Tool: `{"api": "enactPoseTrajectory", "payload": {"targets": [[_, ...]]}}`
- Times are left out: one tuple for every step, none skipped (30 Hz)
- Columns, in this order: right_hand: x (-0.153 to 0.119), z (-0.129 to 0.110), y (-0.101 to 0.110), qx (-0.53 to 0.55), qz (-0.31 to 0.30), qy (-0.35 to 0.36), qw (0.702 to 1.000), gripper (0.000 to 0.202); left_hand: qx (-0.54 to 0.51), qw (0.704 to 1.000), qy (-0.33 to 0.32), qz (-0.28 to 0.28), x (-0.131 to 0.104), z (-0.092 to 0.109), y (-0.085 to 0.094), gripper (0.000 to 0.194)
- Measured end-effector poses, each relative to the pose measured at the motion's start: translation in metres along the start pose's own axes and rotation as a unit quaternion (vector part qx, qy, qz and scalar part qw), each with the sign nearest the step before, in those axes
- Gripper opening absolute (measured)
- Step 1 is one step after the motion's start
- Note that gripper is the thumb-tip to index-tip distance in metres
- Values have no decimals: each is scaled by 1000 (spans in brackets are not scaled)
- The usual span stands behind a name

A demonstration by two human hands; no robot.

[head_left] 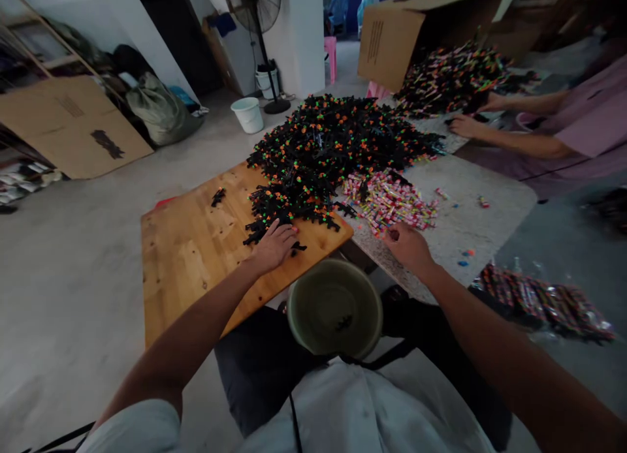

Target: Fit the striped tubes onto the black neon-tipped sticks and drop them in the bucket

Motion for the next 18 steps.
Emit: {"api": "enactPoseTrajectory", "payload": {"targets": [[-7, -8, -1, 83, 8, -15, 996, 22, -7, 1000, 5, 18, 3, 5, 1, 36], [-15, -18, -3, 177, 2, -23, 984, 22, -16, 999, 12, 34, 5, 13, 2, 37], [-25, -30, -7, 275, -16, -23, 961, 22, -25, 998, 20, 48, 8, 22, 3, 39], [-35, -45, -11, 370, -46, -18, 928, 24, -34, 997, 24, 61, 11, 33, 6, 40], [-45, -60, -14, 449, -84, -6, 889, 26, -42, 996, 23, 72, 13, 45, 9, 42], [-54, -75, -16, 508, -107, 7, 855, 29, -49, 995, 18, 83, 15, 58, 13, 42], [-63, -88, -17, 550, -120, 14, 826, 33, -53, 994, 11, 94, 16, 70, 18, 41], [-69, -99, -17, 580, -128, 19, 804, 36, -57, 993, 4, 103, 17, 81, 23, 40], [-74, -108, -17, 598, -133, 21, 790, 37, -61, 992, 2, 111, 18, 90, 29, 39], [-77, -113, -16, 608, -136, 21, 782, 38, -65, 991, 2, 115, 19, 97, 33, 40], [-80, -117, -15, 613, -140, 22, 778, 39, -70, 991, 6, 117, 20, 102, 37, 43], [-81, -118, -14, 612, -144, 23, 777, 40, -74, 990, 9, 117, 21, 104, 40, 46], [-82, -118, -13, 610, -150, 26, 778, 40, -78, 990, 12, 115, 21, 106, 42, 48], [-82, -117, -13, 607, -156, 28, 779, 39, -80, 990, 13, 114, 22, 107, 42, 49], [-82, -115, -13, 604, -161, 31, 780, 38, -81, 990, 15, 115, 23, 106, 42, 49], [-82, -113, -14, 603, -166, 32, 780, 37, -80, 990, 15, 116, 24, 106, 42, 49], [-82, -112, -14, 603, -167, 31, 780, 37, -79, 990, 13, 117, 24, 106, 41, 50], [-83, -110, -14, 603, -166, 31, 780, 36, -79, 990, 9, 118, 24, 106, 41, 50]]}}
Point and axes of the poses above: each hand's wrist, its own x-axis towards the middle knuckle, its own y-axis out of the back of the hand, z = x × y, the point moved 3 cm from there along x, towards the middle knuckle, and after that the axes turned 6 degrees about -z, right-handed, at the moved point
